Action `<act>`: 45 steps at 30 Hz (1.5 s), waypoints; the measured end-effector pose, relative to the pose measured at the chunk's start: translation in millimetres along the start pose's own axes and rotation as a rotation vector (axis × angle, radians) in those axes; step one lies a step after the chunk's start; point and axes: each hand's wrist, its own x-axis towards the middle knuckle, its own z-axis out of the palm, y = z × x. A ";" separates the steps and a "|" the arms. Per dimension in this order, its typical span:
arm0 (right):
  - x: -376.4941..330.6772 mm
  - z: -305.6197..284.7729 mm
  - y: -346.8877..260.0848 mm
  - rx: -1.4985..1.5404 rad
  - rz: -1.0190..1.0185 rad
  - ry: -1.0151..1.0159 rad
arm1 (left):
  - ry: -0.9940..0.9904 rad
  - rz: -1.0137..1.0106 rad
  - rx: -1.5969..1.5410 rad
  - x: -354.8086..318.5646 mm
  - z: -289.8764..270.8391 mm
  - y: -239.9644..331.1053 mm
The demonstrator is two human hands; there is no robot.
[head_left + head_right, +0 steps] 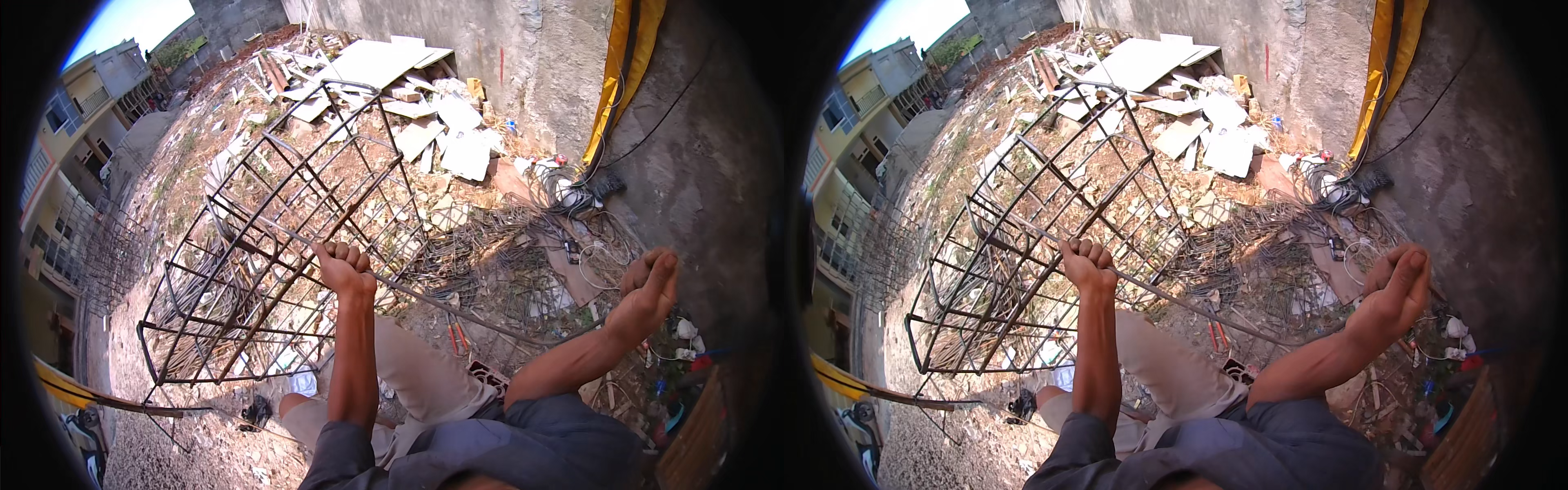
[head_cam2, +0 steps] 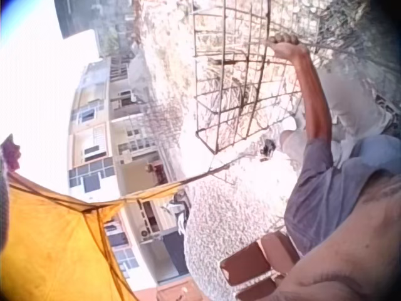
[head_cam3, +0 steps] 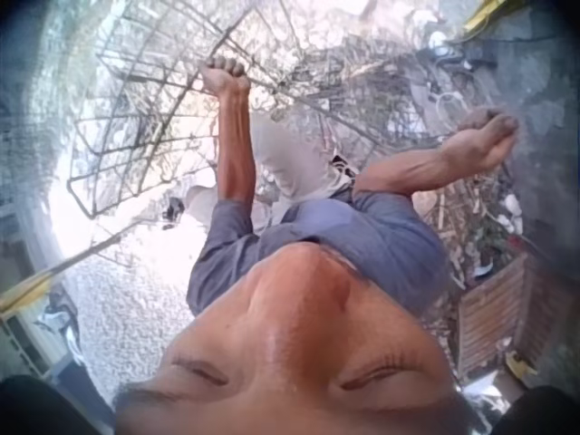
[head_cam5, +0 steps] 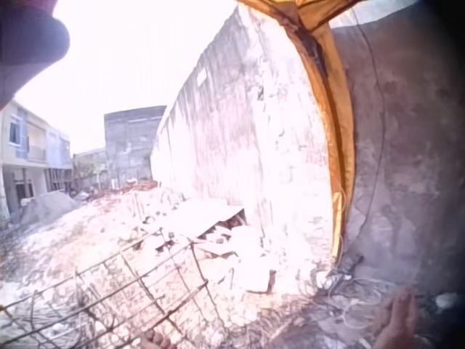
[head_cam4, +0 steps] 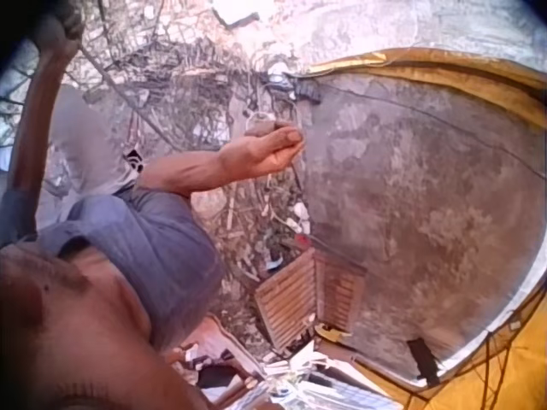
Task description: The person sits on the ground and assembles a metal frame structure. They use pliers to bend and secure wire ties at the joints of the frame, working methodically across different sections.
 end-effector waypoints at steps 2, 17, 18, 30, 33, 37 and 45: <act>-9.5 5.8 -2.1 0.002 -0.049 0.009 | -0.024 0.015 0.008 -0.2 2.3 4.4; 17.4 -13.9 53.6 0.351 0.125 -0.248 | -0.046 0.007 -0.014 27.8 7.5 0.4; 18.2 -12.3 52.2 0.481 0.146 -0.367 | -0.044 0.018 -0.005 28.4 2.6 6.9; -82.1 -47.2 2.6 0.616 0.428 -1.186 | -0.017 0.102 0.338 45.9 -29.0 50.0; -89.9 -50.7 -1.6 0.534 0.363 -1.502 | 0.011 0.131 0.386 39.9 -22.8 62.1; -97.7 -45.9 -10.5 0.495 0.334 -1.677 | 0.020 0.151 0.438 41.2 -36.0 66.1; -106.6 -48.5 19.8 0.299 0.200 -1.767 | 0.005 0.204 0.412 48.6 -44.4 61.6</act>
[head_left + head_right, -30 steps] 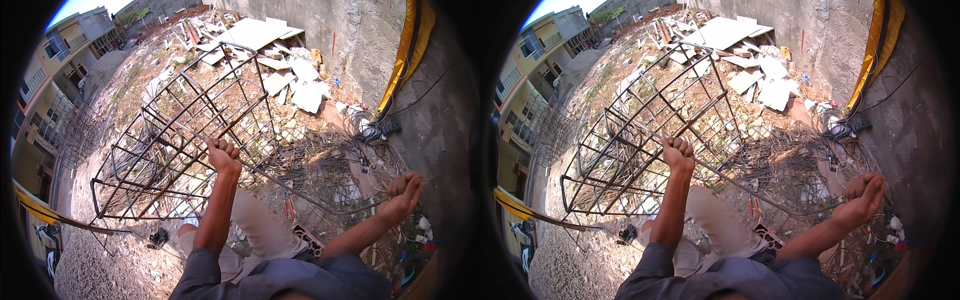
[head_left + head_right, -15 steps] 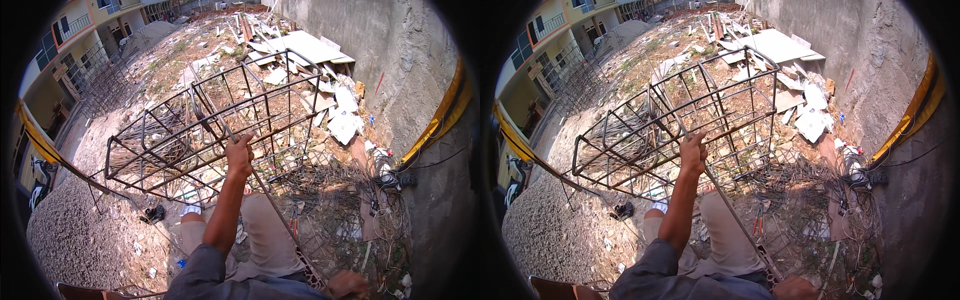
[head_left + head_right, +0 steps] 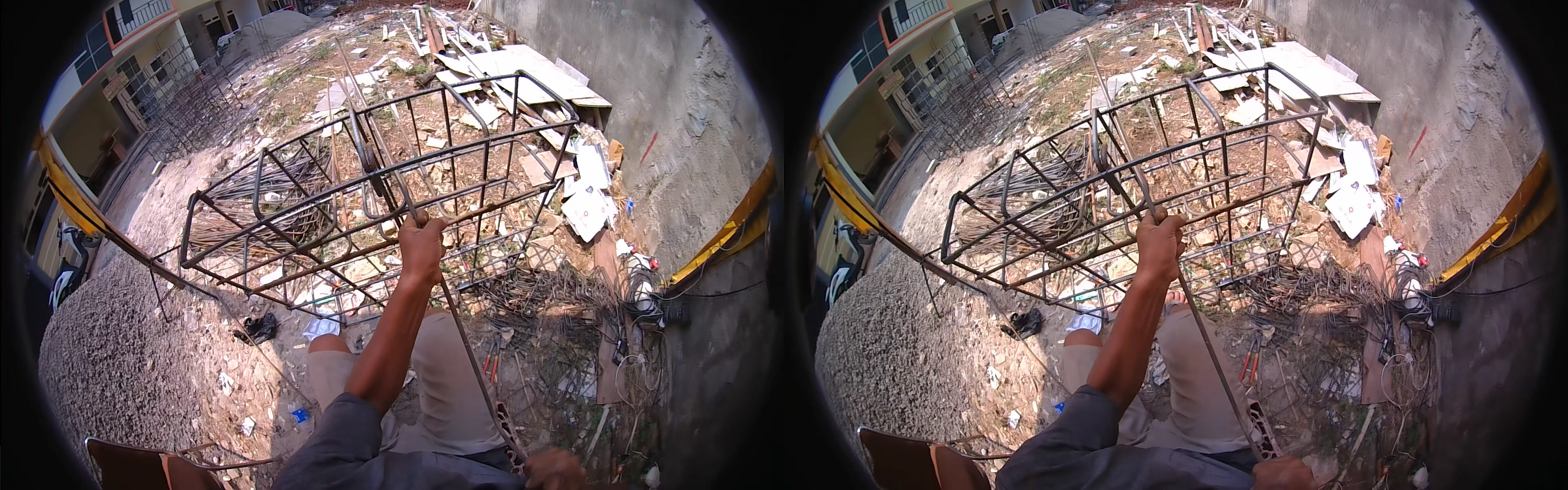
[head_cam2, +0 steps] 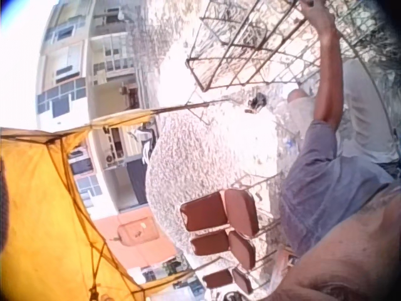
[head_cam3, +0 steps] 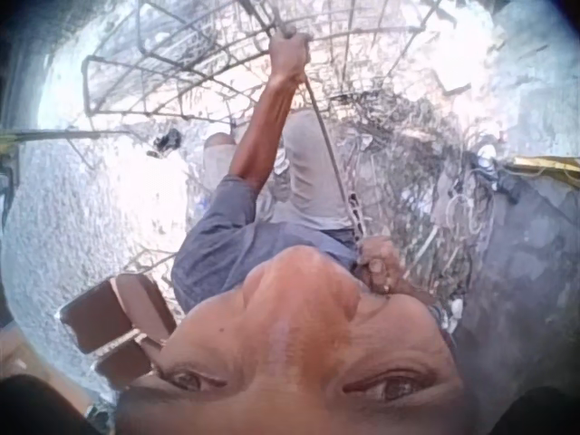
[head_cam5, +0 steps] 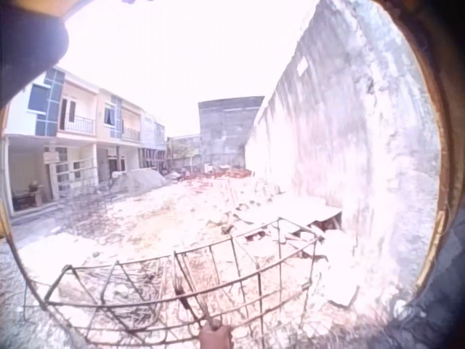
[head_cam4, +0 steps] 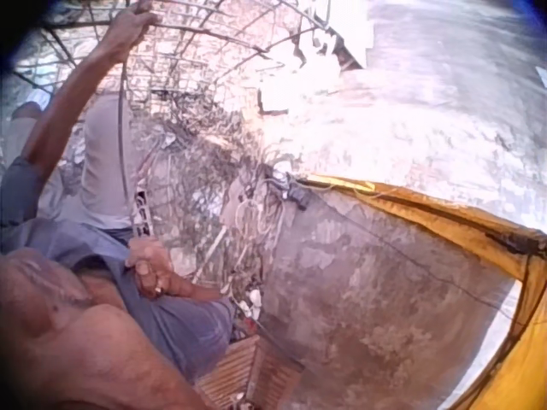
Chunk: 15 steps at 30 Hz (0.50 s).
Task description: The person sits on the ground and assembles a metal frame structure. They use pliers to bend and secure wire ties at the joints of the frame, working methodically across different sections.
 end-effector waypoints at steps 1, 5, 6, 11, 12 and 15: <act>11.1 9.2 -12.4 -0.085 0.016 0.079 | 0.003 -0.001 0.018 -0.6 -0.7 1.4; -3.1 28.1 -5.4 -0.009 0.067 0.223 | -0.005 -0.038 0.000 -4.2 -5.6 5.3; -4.7 27.2 -5.6 0.074 0.019 0.291 | -0.007 -0.048 -0.026 -3.2 1.1 7.1; -19.6 20.6 2.2 0.301 -0.090 0.792 | -0.104 -0.110 -0.133 4.5 0.0 10.9; -21.7 8.3 9.0 0.383 -0.117 0.867 | -0.134 -0.137 -0.174 6.4 1.4 9.5; -22.1 -46.3 19.3 0.640 -0.089 1.014 | -0.238 -0.220 -0.257 -7.0 -3.1 0.7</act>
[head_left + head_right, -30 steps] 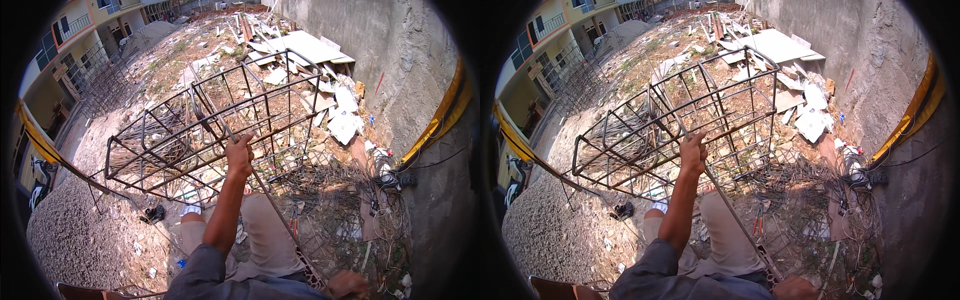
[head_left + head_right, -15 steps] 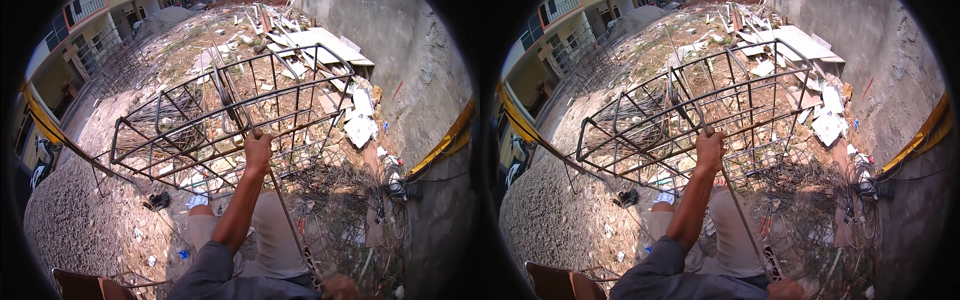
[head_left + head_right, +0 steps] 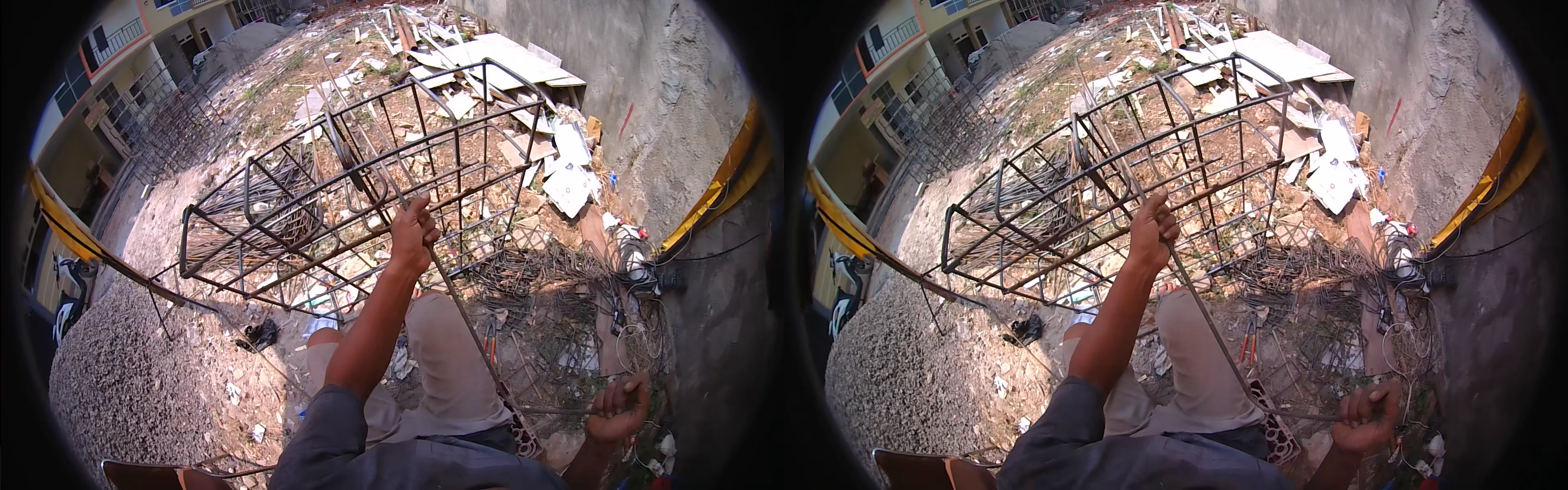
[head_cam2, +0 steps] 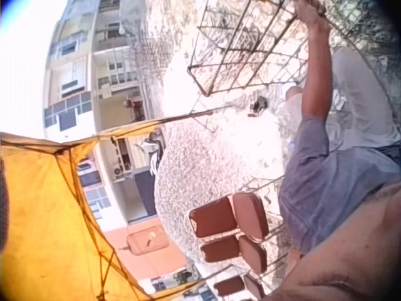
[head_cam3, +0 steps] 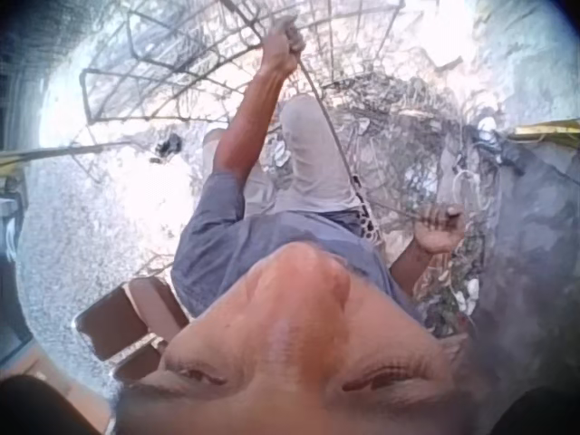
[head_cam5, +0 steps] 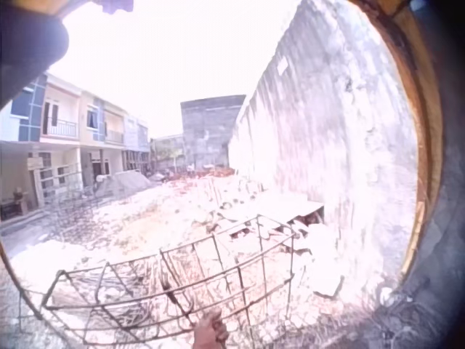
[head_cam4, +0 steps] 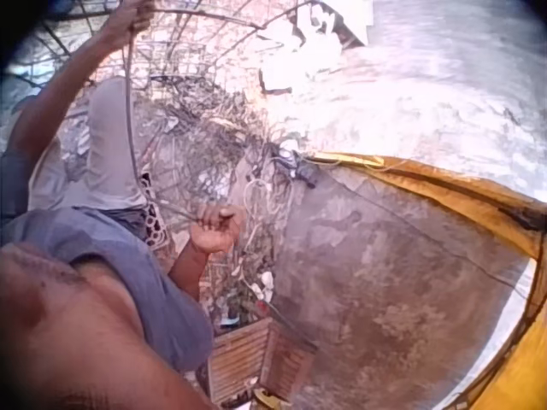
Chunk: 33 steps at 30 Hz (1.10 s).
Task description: The person sits on the ground and assembles a metal frame structure. They use pliers to bend and secure wire ties at the joints of the frame, working methodically across different sections.
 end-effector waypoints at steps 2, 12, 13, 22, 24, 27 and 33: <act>23.8 -19.4 -9.8 0.078 0.064 0.151 | 0.071 0.065 0.177 -14.1 19.4 -8.1; 225.0 -27.7 57.8 0.525 0.290 0.129 | -0.124 0.067 0.843 -54.4 39.2 -0.1; 241.4 -14.7 70.7 0.493 0.297 0.130 | -0.128 0.093 0.854 -49.4 39.1 3.6; 334.0 138.5 134.2 0.370 0.241 0.282 | 0.026 0.177 0.987 61.3 40.3 62.9; 351.1 143.1 155.0 0.379 0.229 0.312 | 0.133 0.152 0.888 76.3 51.5 68.3; 372.6 154.8 181.5 0.347 0.215 0.340 | 0.199 0.149 0.682 116.4 34.0 70.6; 400.2 205.0 213.4 0.344 0.256 0.473 | 0.353 0.089 0.270 160.5 10.1 73.6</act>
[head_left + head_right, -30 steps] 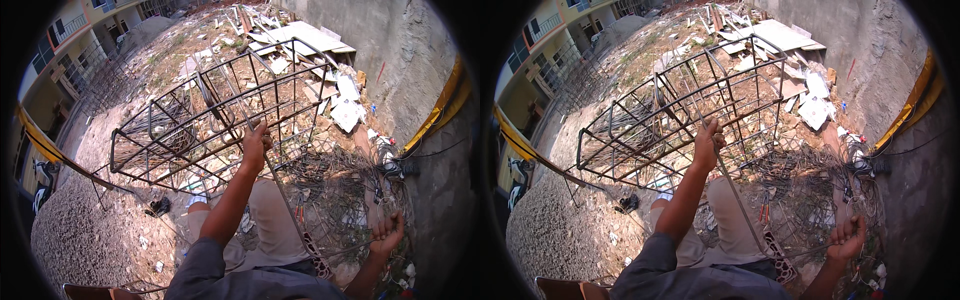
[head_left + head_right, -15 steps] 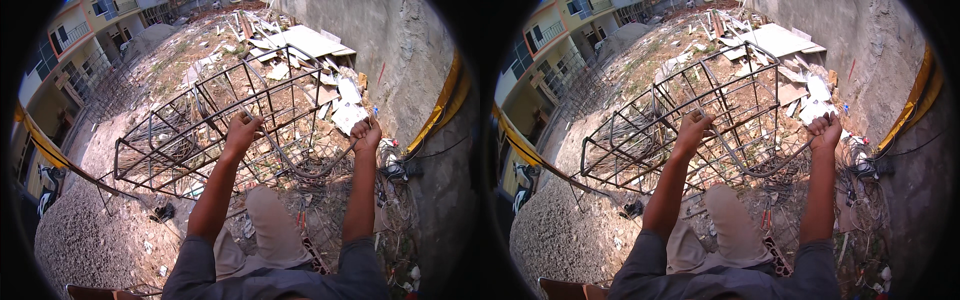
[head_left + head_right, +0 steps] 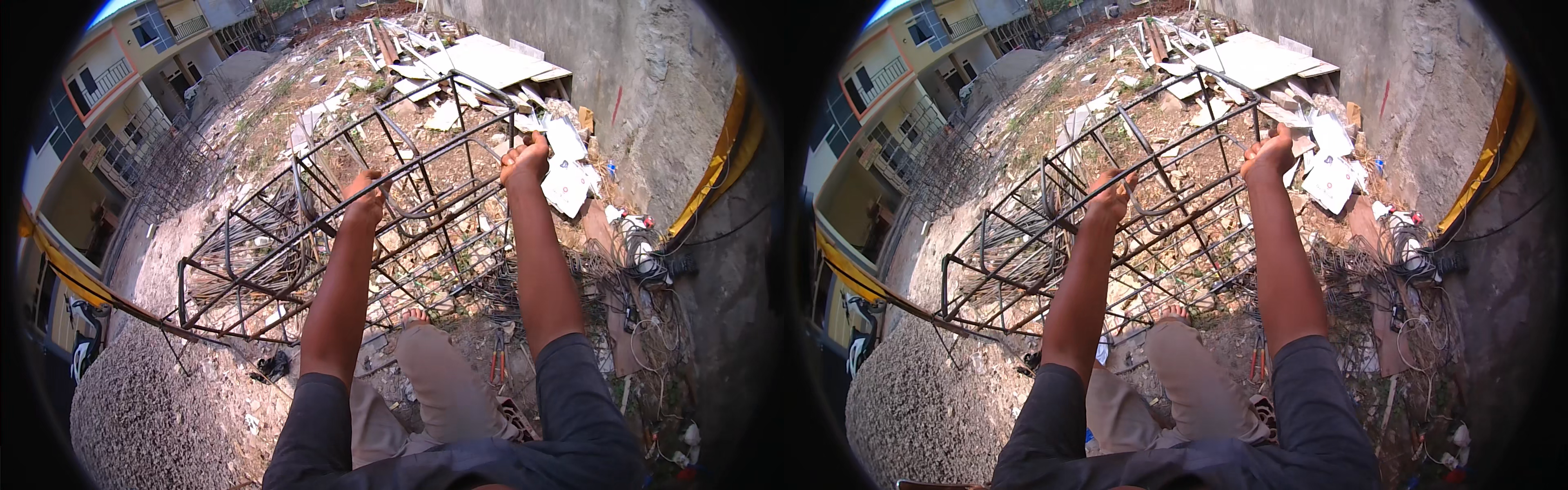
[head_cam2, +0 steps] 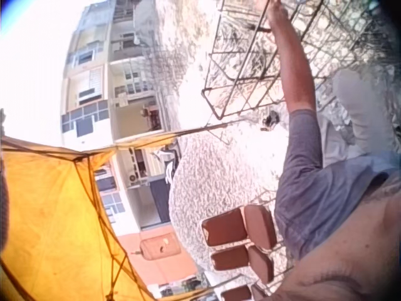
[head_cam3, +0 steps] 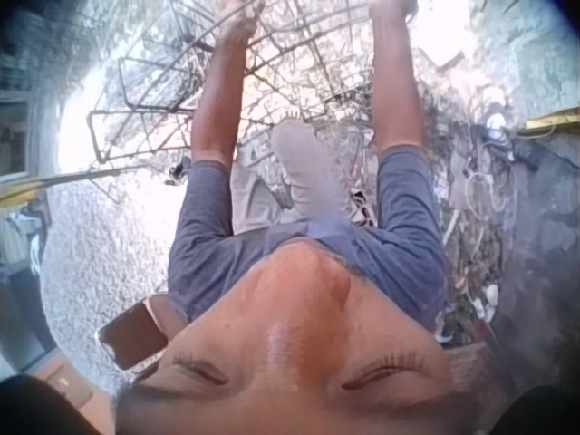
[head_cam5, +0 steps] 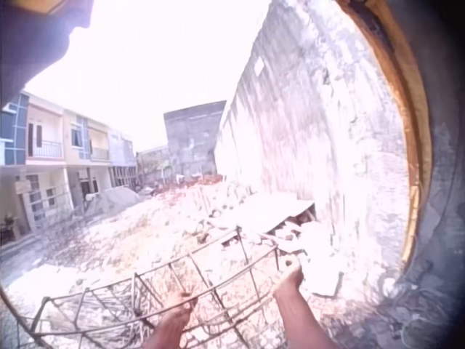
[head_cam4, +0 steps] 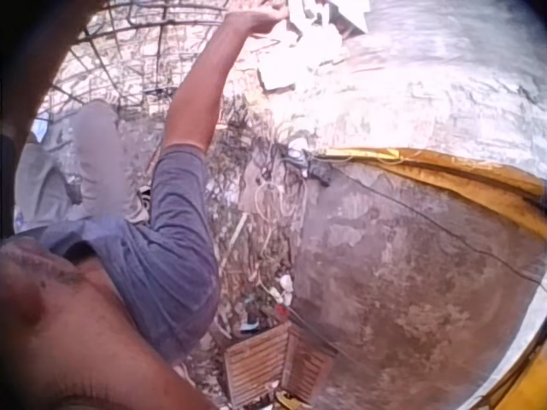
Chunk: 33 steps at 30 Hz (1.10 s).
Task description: The person sits on the ground and assembles a metal frame structure. They use pliers to bend and secure wire ties at the joints of the frame, working methodically across different sections.
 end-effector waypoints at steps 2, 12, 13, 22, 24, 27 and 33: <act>15.8 -6.7 -4.6 0.015 -0.036 0.025 | 0.054 -0.077 -0.007 -28.5 26.5 -9.1; 9.0 -3.2 18.1 -0.155 -0.175 -0.070 | 0.001 -0.037 0.868 -42.4 22.0 -8.6; 3.9 -4.0 24.8 -0.174 -0.159 -0.078 | 0.012 0.012 0.895 -39.9 22.6 -8.8; -63.1 -41.6 68.7 -0.511 -0.096 -0.386 | 0.096 0.121 1.049 35.4 3.8 -34.4; -74.6 -50.6 67.0 -0.500 -0.065 -0.480 | 0.054 0.074 1.082 36.9 5.2 -33.4; -86.4 -55.9 75.1 -0.464 -0.053 -0.652 | 0.047 0.245 1.557 64.8 -15.1 -27.4; -72.4 -69.5 83.8 -0.430 -0.091 -0.742 | -0.034 0.341 1.773 73.6 -8.5 -36.5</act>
